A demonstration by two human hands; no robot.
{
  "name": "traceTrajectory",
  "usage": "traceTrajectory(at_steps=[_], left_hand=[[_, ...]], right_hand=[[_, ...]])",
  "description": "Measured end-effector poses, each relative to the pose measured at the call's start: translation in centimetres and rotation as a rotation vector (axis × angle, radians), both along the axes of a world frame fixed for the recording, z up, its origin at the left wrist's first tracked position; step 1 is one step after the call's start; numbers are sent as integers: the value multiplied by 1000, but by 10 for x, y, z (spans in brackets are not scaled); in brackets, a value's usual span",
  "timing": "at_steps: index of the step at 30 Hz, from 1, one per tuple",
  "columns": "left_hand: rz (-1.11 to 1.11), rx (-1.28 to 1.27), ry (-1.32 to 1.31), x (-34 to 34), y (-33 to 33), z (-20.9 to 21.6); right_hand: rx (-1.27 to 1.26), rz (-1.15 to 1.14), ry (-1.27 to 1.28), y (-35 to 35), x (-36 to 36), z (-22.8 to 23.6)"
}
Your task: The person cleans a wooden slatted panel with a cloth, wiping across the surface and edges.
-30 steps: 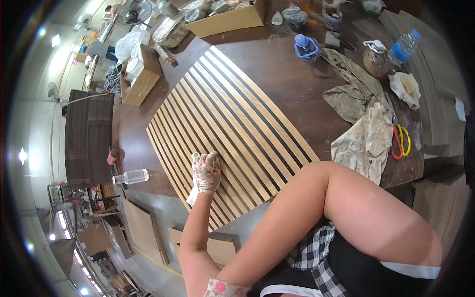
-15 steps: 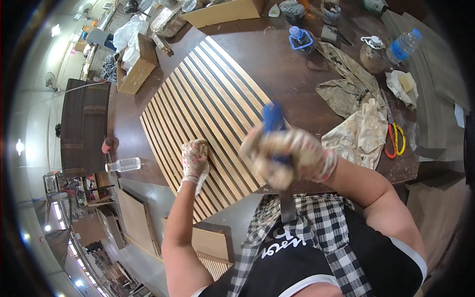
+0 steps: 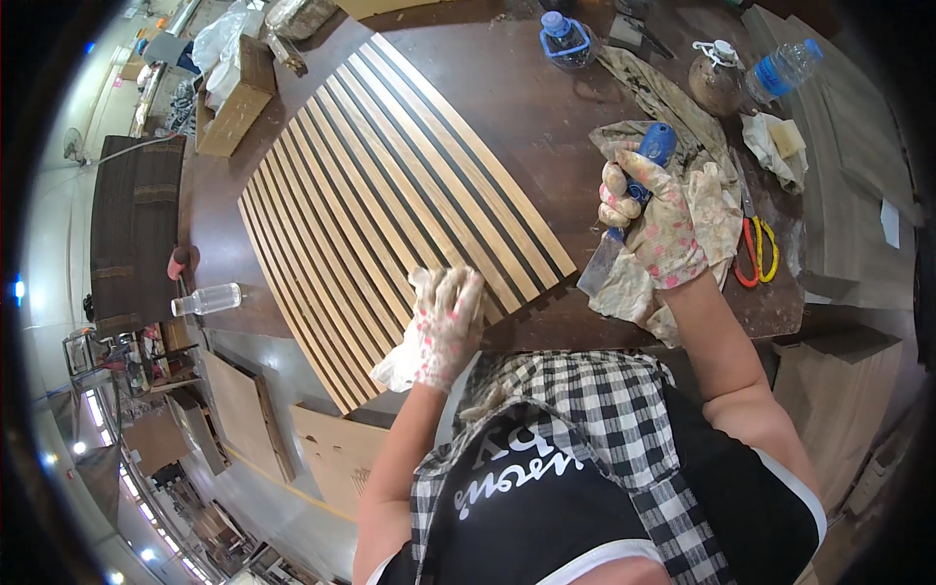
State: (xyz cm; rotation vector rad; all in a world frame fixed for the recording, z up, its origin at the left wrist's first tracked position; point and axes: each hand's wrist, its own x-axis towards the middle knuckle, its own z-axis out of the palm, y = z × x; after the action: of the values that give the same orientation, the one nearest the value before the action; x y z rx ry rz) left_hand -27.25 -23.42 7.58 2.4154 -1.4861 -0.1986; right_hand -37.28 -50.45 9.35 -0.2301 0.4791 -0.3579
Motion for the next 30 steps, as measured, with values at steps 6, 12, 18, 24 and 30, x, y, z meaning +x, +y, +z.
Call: traceTrajectory(at_steps=[6, 12, 18, 24, 30], left_hand=[[236, 25, 18, -14, 98, 16], [341, -93, 90, -26, 51, 20], [328, -129, 139, -51, 48, 8], [326, -112, 111, -48, 53, 5], [334, -175, 111, -44, 60, -3]], right_hand=[[-464, -68, 292, 0, 0, 8], [-419, 31, 32, 34, 30, 2], [-489, 77, 63, 80, 23, -26], [-581, 39, -88, 101, 43, -45], [-739, 100, -45, 106, 29, -50]])
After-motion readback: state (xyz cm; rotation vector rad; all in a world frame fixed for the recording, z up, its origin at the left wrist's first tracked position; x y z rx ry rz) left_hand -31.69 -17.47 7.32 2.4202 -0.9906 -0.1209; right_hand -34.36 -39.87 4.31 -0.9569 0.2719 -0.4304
